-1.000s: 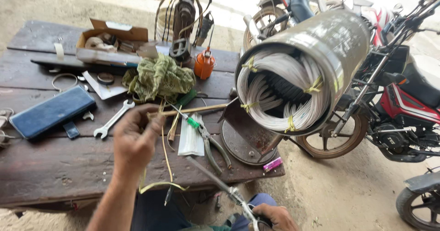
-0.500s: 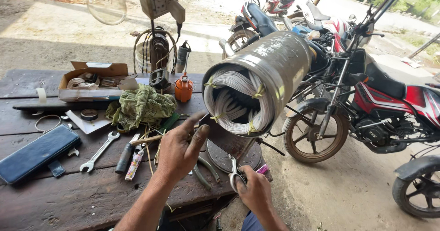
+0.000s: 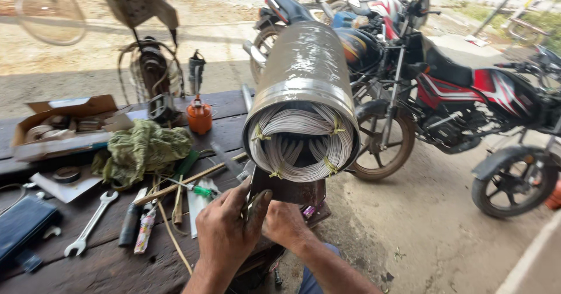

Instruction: The person works on a large cylindrical electrical coil, using a screwdriver to adjust internal components and a rubber band to secure the windings. They repeatedly manipulate the coil and tools while seated at a cluttered workbench.

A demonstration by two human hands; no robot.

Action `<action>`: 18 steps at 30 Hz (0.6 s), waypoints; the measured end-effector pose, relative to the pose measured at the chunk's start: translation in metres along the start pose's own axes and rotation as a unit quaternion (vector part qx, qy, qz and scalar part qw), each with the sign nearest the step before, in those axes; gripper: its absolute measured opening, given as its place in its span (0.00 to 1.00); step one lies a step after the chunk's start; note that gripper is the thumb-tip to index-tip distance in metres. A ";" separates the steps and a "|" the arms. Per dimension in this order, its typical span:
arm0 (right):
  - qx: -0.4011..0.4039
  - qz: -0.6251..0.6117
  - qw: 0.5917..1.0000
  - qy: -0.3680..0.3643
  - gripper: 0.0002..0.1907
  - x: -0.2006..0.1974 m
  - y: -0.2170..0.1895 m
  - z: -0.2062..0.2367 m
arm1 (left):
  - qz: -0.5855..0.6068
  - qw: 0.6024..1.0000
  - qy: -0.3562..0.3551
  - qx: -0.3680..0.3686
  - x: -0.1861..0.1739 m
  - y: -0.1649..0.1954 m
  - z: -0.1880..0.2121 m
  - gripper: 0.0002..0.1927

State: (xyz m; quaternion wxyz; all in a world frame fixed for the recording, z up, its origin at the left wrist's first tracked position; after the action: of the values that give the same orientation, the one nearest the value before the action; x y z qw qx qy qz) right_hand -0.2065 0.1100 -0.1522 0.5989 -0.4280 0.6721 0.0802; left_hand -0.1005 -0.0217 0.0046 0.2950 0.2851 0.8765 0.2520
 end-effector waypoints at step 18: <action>-0.006 -0.201 0.978 0.052 0.13 -0.012 -0.049 0.023 | 0.062 0.991 -0.098 0.067 0.034 -0.010 0.048 0.27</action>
State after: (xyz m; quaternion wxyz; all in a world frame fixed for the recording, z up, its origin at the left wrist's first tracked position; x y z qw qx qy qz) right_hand -0.1577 0.0996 -0.1286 0.5643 -0.5614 0.6024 -0.0598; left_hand -0.0956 0.0062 -0.0479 0.3433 0.3812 0.8390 0.1812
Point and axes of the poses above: each hand's wrist, its own z-axis away from the middle knuckle, its own x-axis out of the palm, y = z × x, the point moved 7 cm from there along -z, towards the middle knuckle, and after that the axes turned 5 degrees about -z, right-handed, at the moved point
